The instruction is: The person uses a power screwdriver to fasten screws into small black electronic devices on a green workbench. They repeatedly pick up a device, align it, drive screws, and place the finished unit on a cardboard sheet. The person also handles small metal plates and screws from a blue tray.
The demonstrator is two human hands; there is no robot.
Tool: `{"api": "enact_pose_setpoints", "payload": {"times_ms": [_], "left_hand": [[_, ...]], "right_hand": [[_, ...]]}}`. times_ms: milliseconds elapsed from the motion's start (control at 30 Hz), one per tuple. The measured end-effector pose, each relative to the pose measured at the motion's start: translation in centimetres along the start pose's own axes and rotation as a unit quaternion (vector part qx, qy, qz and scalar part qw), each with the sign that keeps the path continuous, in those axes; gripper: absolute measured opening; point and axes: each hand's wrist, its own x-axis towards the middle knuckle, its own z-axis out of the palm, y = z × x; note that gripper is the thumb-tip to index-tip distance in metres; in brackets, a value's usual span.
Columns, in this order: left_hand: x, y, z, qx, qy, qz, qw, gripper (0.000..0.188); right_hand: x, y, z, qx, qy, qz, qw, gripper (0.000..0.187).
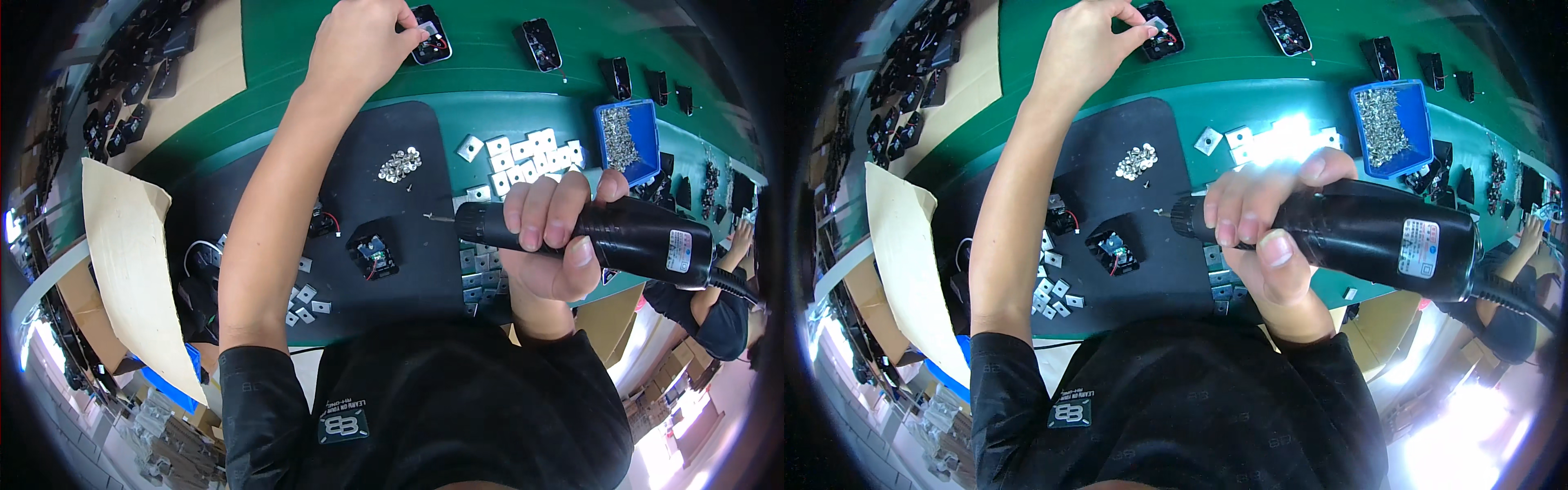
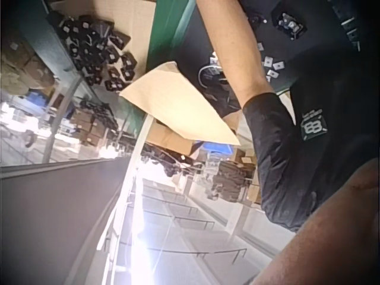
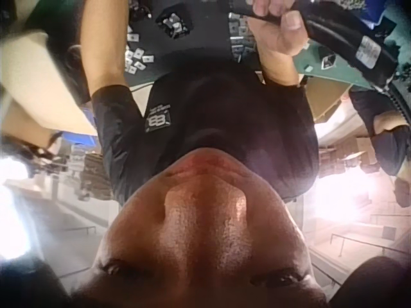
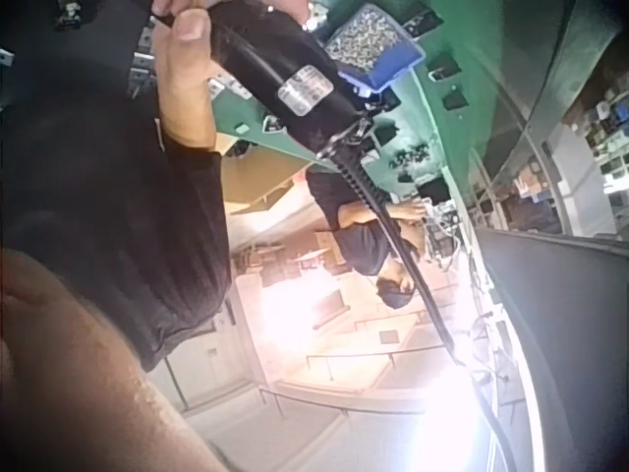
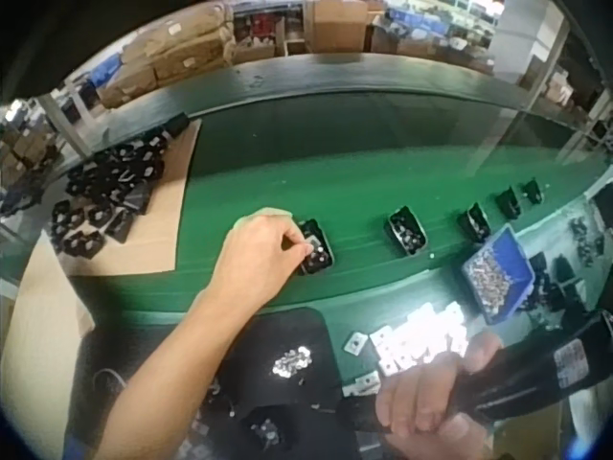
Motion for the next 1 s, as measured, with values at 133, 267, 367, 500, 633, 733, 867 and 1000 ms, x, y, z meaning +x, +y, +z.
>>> {"api": "enact_pose_setpoints", "payload": {"times_ms": [133, 267, 367, 500, 633, 733, 867, 1000], "left_hand": [[1.0, 0.6, 0.2, -0.018, -0.082, -0.119, 0.989, 0.014], [1.1, -1.0, 0.7, -0.014, -0.044, -0.08, 0.996, 0.016], [1.6, -0.6, -0.3, -0.032, -0.072, -0.087, 0.993, 0.018], [-3.4, 1.7, -2.9, -0.006, -0.018, 0.003, 1.0, 0.021], [-10.8, 5.7, -4.9, 0.008, -0.083, -0.011, 0.996, 0.021], [-15.3, 7.1, -3.8, -0.025, -0.099, -0.028, 0.994, 0.023], [-17.8, 7.3, -1.9, -0.003, -0.094, -0.06, 0.994, 0.031], [-17.4, 8.4, -2.9, 0.009, -0.061, -0.022, 0.998, 0.046]], "right_hand": [[0.0, -0.3, -0.4, 0.003, -0.008, 0.018, 1.0, 0.05], [0.0, -0.4, -0.5, 0.0, -0.016, 0.044, 0.999, 0.05], [-0.1, -0.3, -0.5, 0.008, -0.005, 0.034, 0.999, 0.049], [0.0, -0.8, -1.2, 0.024, -0.044, -0.025, 0.998, 0.048], [0.8, -2.4, -1.6, 0.009, -0.043, -0.069, 0.997, 0.044], [0.7, -4.0, -1.8, 0.013, -0.071, -0.087, 0.994, 0.046], [0.7, -5.0, -1.5, 0.047, -0.102, -0.083, 0.99, 0.045], [-0.2, -4.7, 0.4, 0.049, -0.059, -0.071, 0.995, 0.039]]}}
